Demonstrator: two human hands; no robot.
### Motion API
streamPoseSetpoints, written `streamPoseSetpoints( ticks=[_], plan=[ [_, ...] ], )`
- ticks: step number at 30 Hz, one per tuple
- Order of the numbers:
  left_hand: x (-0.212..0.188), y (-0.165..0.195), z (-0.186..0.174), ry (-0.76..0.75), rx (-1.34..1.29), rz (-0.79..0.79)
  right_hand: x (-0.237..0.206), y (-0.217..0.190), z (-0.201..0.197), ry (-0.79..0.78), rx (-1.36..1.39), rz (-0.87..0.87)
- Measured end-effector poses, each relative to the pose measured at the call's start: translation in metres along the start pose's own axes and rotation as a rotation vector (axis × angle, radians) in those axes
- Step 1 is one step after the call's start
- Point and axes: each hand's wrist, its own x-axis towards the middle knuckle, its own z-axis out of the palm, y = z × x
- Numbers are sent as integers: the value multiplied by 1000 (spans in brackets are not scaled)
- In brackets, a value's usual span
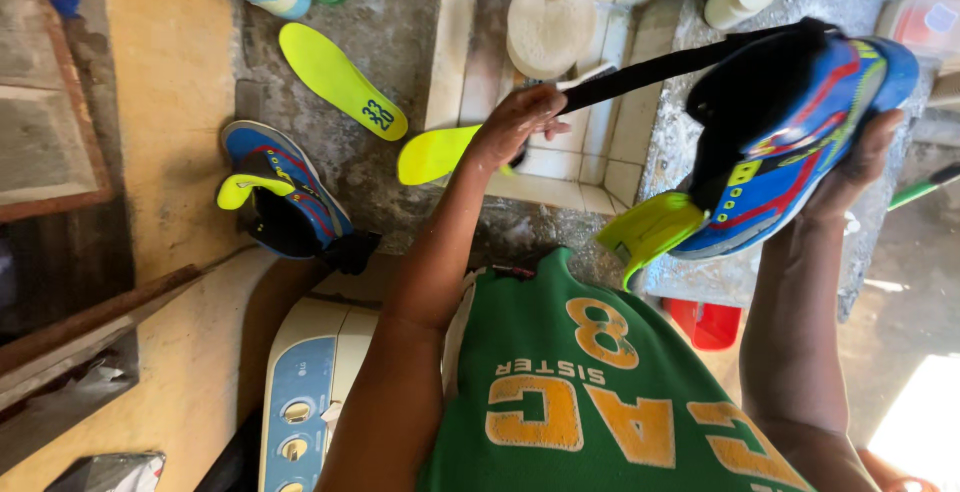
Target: The person removes the insoles from a pair of blue and yellow sneakers, scrubs the shoes with a brush, rinses them under running water, and places them into a washing machine. The person then scrubs the insoles separately and places them into the washing machine as well.
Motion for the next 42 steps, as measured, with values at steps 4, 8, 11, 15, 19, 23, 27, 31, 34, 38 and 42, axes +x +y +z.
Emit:
streamPoseSetpoints(
  ticks=[4, 8, 11, 15, 19, 23, 27, 31, 34, 38, 42],
  plan=[
    [8, 16, -1, 393, -361, -77, 13, 11, 17, 4, -6, 7],
    [55, 26, 7, 717, -757, -41, 26, 31, 41, -16, -48, 107],
    [94, 34, 11, 531, -823, 124, 37, 40, 57, 24, 22, 253],
    [122, 38, 16, 298, -921, 146, 56, 45, 72, 7, -87, 380],
    [115, 44, 21, 182, -706, -53, 80, 51, 85, 17, -37, 544],
    [102, 42, 10, 26, -763, -179, 102, 60, 95, 82, -89, 650],
    [104, 28, -17, -24, -642, -178, 113, 72, 102, -12, -102, 741],
    [114, 17, -33, -35, -582, -323, 125, 80, 102, -1, -113, 803],
    [118, 15, -33, -152, -803, -374, 135, 84, 99, 18, -97, 818],
    [122, 11, -23, 48, -725, 50, 143, 85, 97, 83, -214, 837],
    [130, 12, -13, 216, -796, 51, 140, 86, 90, 36, -191, 736]
  ],
)
